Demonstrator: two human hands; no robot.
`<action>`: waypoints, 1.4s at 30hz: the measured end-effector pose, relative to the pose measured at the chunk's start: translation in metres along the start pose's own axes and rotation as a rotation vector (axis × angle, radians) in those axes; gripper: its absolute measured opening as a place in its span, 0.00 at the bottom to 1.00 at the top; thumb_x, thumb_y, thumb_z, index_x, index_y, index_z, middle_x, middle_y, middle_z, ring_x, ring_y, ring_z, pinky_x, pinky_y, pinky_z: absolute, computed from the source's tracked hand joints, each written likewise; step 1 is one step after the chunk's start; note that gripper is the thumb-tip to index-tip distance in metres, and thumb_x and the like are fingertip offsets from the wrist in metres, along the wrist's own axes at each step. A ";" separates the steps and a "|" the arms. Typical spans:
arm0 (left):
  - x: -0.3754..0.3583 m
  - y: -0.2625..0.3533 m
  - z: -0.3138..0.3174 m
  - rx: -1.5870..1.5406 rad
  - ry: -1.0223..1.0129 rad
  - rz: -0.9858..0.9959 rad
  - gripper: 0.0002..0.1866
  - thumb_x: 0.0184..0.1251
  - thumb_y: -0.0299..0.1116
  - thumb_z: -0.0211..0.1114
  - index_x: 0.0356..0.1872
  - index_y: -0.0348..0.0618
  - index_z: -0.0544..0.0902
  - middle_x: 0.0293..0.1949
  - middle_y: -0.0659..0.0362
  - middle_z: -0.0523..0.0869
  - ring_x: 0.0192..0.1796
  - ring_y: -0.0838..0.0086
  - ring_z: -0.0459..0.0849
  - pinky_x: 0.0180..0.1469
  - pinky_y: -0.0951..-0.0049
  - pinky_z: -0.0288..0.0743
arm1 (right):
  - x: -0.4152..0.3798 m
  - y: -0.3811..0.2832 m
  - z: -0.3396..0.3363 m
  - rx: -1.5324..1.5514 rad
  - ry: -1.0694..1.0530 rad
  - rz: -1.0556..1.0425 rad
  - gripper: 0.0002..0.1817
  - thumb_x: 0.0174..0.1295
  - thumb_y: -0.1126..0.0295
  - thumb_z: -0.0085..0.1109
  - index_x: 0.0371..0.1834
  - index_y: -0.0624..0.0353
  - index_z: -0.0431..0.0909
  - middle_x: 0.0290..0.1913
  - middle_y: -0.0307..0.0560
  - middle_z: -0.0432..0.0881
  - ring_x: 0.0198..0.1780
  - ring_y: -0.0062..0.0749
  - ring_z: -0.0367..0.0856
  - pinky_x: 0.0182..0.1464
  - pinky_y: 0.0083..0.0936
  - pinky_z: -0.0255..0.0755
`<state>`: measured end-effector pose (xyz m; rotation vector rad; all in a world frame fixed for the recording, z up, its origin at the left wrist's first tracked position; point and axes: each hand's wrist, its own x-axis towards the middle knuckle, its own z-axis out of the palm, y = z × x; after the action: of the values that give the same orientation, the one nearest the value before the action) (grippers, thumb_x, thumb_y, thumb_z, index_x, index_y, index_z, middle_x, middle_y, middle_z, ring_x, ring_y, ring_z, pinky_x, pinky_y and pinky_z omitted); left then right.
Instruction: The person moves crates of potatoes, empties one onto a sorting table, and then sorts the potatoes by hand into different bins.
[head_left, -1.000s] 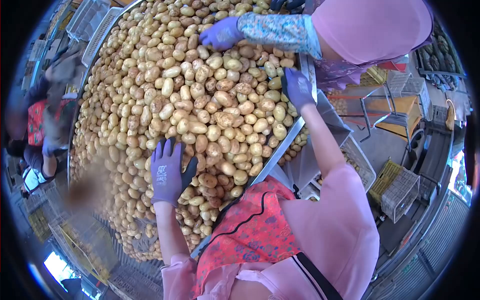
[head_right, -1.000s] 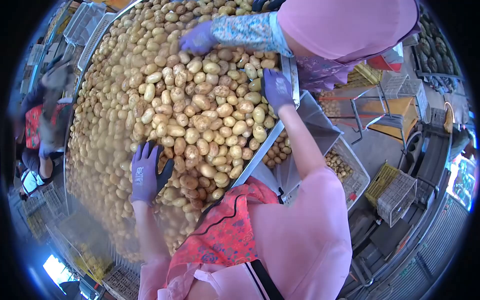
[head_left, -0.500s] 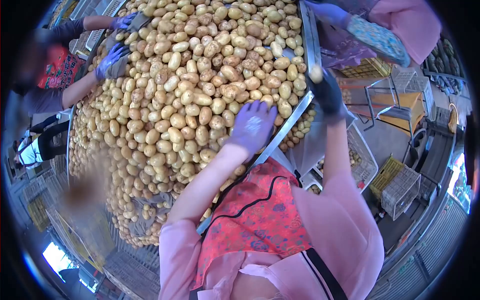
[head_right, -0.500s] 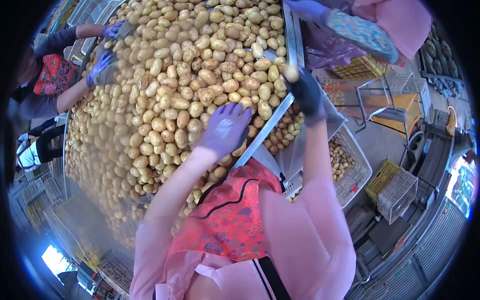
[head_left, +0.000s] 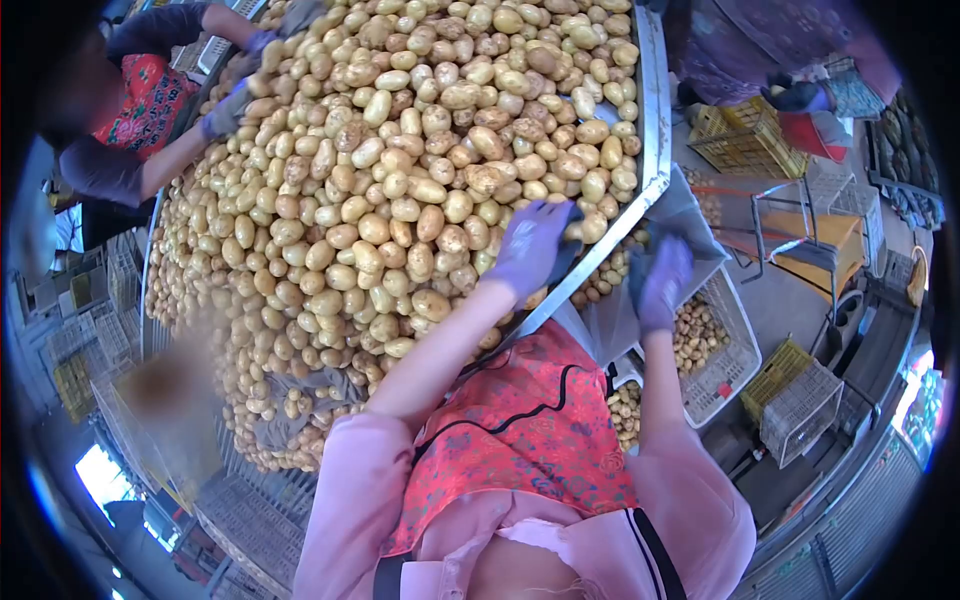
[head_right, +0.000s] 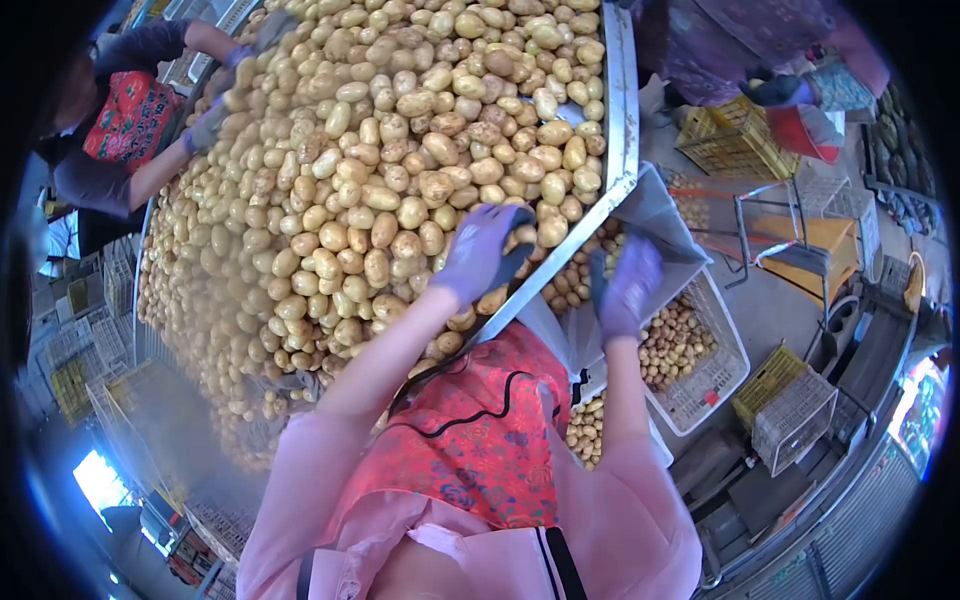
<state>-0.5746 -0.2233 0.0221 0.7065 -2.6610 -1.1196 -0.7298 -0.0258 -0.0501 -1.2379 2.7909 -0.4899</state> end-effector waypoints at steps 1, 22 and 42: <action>-0.018 0.000 -0.010 -0.170 0.011 -0.079 0.20 0.54 0.28 0.66 0.50 0.41 0.75 0.45 0.55 0.82 0.50 0.63 0.80 0.51 0.64 0.73 | 0.026 -0.028 0.012 0.096 -0.070 -0.072 0.31 0.65 0.57 0.52 0.64 0.68 0.64 0.60 0.69 0.70 0.62 0.59 0.67 0.65 0.46 0.59; -0.074 -0.070 -0.137 0.707 0.055 -0.101 0.30 0.48 0.19 0.57 0.58 0.46 0.73 0.59 0.52 0.74 0.66 0.52 0.67 0.65 0.55 0.61 | 0.105 -0.200 0.026 0.399 -0.091 -0.801 0.20 0.52 0.69 0.62 0.50 0.55 0.77 0.57 0.56 0.73 0.57 0.54 0.72 0.57 0.44 0.68; -0.225 -0.014 -0.120 0.096 0.688 -0.197 0.22 0.60 0.12 0.51 0.56 0.36 0.75 0.56 0.50 0.79 0.59 0.60 0.77 0.63 0.65 0.68 | 0.063 -0.162 0.055 2.539 -1.173 0.604 0.38 0.69 0.42 0.43 0.63 0.71 0.63 0.57 0.60 0.77 0.46 0.42 0.84 0.46 0.25 0.81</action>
<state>-0.3333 -0.1980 0.1023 1.1444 -2.0930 -0.6212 -0.6473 -0.1887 -0.0471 0.1963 0.1319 -1.4123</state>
